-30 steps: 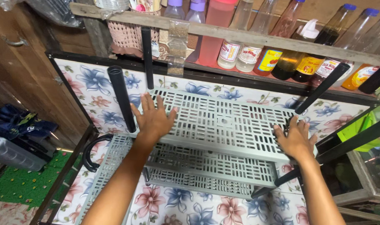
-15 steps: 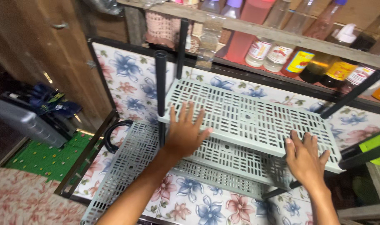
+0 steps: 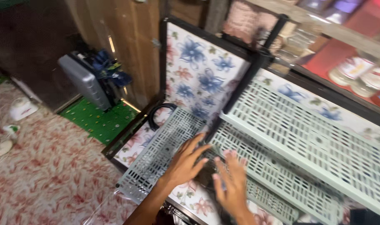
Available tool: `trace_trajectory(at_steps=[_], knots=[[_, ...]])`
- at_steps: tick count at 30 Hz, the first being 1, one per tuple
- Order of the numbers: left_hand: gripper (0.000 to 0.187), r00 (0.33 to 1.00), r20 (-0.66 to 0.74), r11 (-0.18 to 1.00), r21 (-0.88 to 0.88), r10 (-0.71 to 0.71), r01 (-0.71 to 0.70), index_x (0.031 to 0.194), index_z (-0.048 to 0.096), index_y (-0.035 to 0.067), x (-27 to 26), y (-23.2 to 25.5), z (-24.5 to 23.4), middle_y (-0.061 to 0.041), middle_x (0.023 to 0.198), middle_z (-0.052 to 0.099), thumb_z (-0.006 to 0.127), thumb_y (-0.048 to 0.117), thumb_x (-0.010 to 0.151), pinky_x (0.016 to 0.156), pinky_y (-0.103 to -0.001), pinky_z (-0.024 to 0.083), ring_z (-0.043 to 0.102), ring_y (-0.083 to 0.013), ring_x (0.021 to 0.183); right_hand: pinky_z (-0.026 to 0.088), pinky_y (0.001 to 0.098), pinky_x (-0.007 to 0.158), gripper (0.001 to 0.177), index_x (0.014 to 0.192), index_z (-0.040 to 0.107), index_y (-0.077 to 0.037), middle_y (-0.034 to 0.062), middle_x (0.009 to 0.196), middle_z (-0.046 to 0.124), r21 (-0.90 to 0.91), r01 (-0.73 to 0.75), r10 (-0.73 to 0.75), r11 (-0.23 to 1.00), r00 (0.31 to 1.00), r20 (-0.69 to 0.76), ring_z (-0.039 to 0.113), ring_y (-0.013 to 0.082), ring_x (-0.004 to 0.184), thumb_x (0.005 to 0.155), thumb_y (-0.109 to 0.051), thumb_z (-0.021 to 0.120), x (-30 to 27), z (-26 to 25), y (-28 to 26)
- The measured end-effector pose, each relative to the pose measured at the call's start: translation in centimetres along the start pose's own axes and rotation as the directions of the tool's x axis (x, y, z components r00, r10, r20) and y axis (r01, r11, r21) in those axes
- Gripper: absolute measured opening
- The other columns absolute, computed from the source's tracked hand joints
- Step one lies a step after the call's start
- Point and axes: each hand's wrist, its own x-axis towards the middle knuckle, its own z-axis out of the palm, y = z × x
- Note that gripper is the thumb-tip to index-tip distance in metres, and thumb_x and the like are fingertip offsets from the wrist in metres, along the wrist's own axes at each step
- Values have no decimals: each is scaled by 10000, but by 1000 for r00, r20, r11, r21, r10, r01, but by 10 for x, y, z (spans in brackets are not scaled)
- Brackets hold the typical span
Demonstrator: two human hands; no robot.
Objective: The person assembles a multi-tier plastic shelving unit by inserting black vertical poles into the corners of light green perforated shelves and stacking them. The person aligns and secures each shelf layer, then places a final top shelf onto the assembled frame.
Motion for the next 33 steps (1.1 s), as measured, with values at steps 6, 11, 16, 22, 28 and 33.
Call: trace_trajectory(at_steps=[6,11,16,22,28,33], knots=[[585,908,-124,900,131,-400,415,1437,515,69,-95,-155,6,-236,1548,417,692,264,914,1170,-469,330,402,-422,1417,227,418,1194,605,1548,385,-61,241,1613,321,336,-563,335,755,772,540,260,372,1515,1003,-228,585,-64,150,8],[629,819,-132,813,111,-559,572,1450,474,69,-151,-247,20,-253,1539,419,692,285,901,1165,-457,334,400,-422,1423,415,318,1142,598,1531,431,-95,167,1454,630,193,-885,602,423,434,670,593,247,1370,998,-342,539,-101,258,30],[656,746,-60,734,138,-664,665,1488,433,62,-139,-301,27,-249,1539,419,652,336,934,1179,-460,320,374,-410,1446,418,326,1113,603,1527,422,-49,159,1473,592,303,-886,646,351,463,607,567,247,1353,1028,-369,530,-89,302,49],[676,646,18,646,30,-763,763,1514,405,85,-82,-337,32,-224,1547,428,605,399,950,1171,-438,341,385,-379,1450,452,313,1039,597,1542,427,-61,129,1461,581,265,-947,725,180,310,615,562,214,1259,1030,-351,531,-72,332,78],[701,663,33,659,-75,-748,748,1517,397,58,-42,-358,55,-241,1525,463,615,427,962,1171,-429,354,439,-389,1419,478,317,963,522,1470,533,-10,180,1332,692,350,-935,798,55,252,548,646,228,1115,1010,-256,566,-67,360,109],[752,598,45,598,-17,-800,801,1524,395,92,-41,-359,64,-217,1514,479,620,484,924,1135,-449,374,469,-393,1384,465,311,1008,513,1433,543,14,160,1352,674,381,-917,817,114,305,490,619,222,1191,979,-219,600,-70,366,114]])
